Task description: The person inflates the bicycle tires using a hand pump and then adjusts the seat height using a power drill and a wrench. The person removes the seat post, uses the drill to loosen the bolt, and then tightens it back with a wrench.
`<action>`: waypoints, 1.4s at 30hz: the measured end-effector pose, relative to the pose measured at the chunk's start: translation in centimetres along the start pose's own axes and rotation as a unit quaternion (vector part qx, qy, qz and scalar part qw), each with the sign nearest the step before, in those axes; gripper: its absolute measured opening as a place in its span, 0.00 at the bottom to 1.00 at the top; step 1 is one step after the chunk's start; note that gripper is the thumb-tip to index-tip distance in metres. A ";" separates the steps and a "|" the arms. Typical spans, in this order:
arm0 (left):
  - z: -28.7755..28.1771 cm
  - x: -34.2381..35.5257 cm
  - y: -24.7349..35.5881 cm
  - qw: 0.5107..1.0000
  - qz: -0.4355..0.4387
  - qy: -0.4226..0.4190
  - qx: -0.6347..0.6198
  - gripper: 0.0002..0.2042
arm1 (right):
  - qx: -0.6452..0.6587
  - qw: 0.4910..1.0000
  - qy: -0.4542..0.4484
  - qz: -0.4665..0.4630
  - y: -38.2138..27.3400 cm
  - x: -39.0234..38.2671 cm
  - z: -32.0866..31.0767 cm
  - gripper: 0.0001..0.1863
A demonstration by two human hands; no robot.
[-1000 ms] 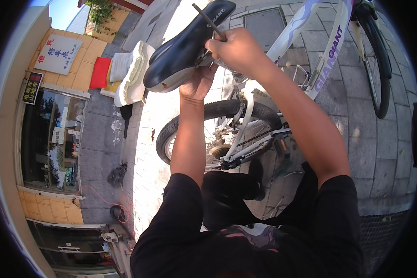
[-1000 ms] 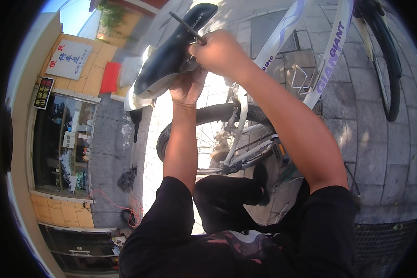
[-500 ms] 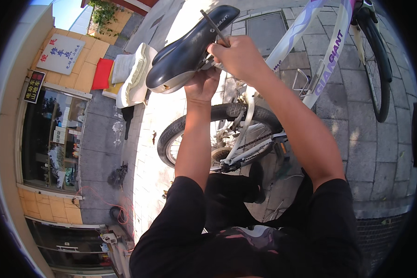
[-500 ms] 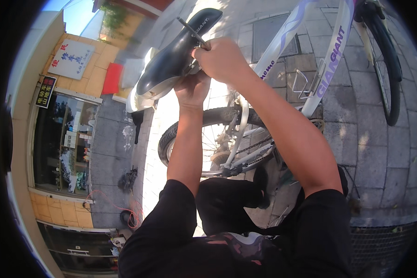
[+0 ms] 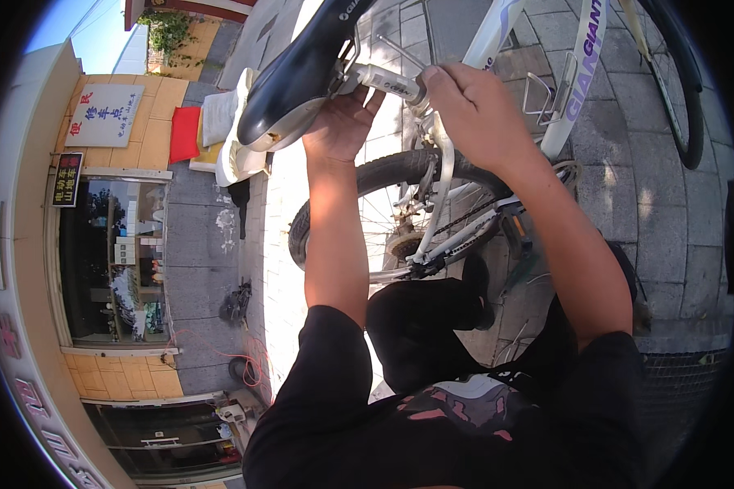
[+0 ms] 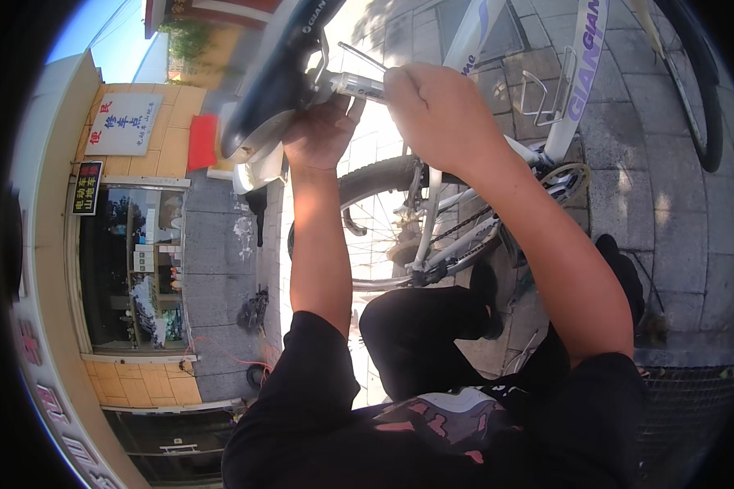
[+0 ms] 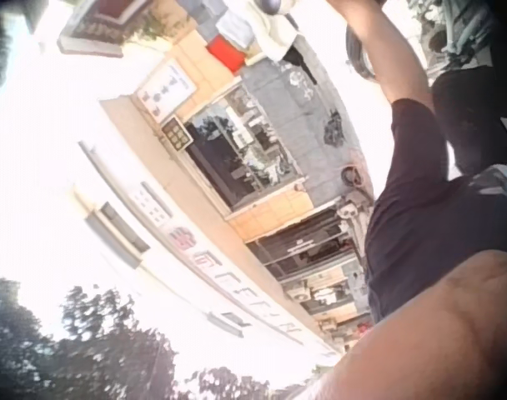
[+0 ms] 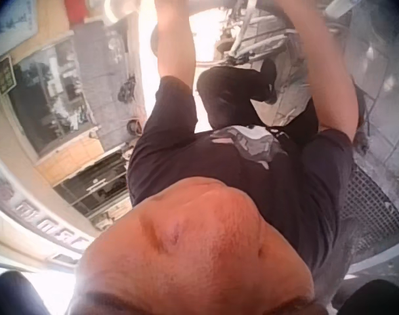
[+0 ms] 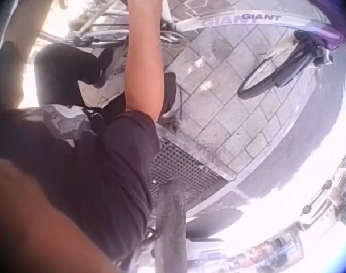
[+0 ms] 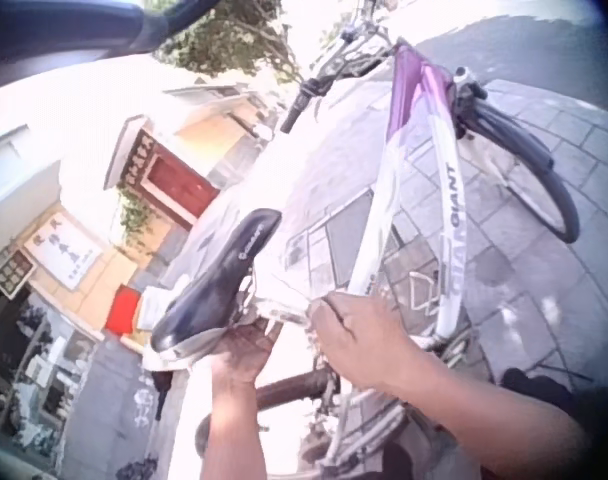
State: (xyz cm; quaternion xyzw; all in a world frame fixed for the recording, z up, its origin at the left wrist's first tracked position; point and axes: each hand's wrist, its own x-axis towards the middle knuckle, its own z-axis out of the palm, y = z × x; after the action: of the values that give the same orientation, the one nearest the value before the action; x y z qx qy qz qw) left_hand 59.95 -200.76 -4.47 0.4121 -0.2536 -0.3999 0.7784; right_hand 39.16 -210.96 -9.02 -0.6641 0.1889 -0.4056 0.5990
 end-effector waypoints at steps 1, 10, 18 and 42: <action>-0.6 -0.2 0.9 1.000 0.000 0.011 0.018 0.19 | 0.007 1.000 -0.018 -0.010 0.2 0.1 0.2 0.25; -2.0 0.8 3.8 0.993 -0.033 -0.054 0.096 0.23 | 0.003 0.999 -0.047 0.012 0.4 1.1 0.0 0.24; -3.2 1.3 2.7 0.977 0.001 -0.114 0.180 0.36 | 0.029 0.996 -0.081 0.019 0.2 1.4 -0.5 0.23; 0.0 0.8 1.5 0.997 0.034 0.044 -0.050 0.22 | 0.018 0.995 -0.090 0.026 2.1 1.9 0.8 0.24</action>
State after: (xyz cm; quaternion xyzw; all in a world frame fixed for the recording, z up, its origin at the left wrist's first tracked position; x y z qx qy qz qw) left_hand 61.00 -200.87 -3.21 0.3804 -0.2128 -0.3667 0.8219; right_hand 41.39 -212.28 -10.43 -0.6816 0.1443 -0.3320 0.6359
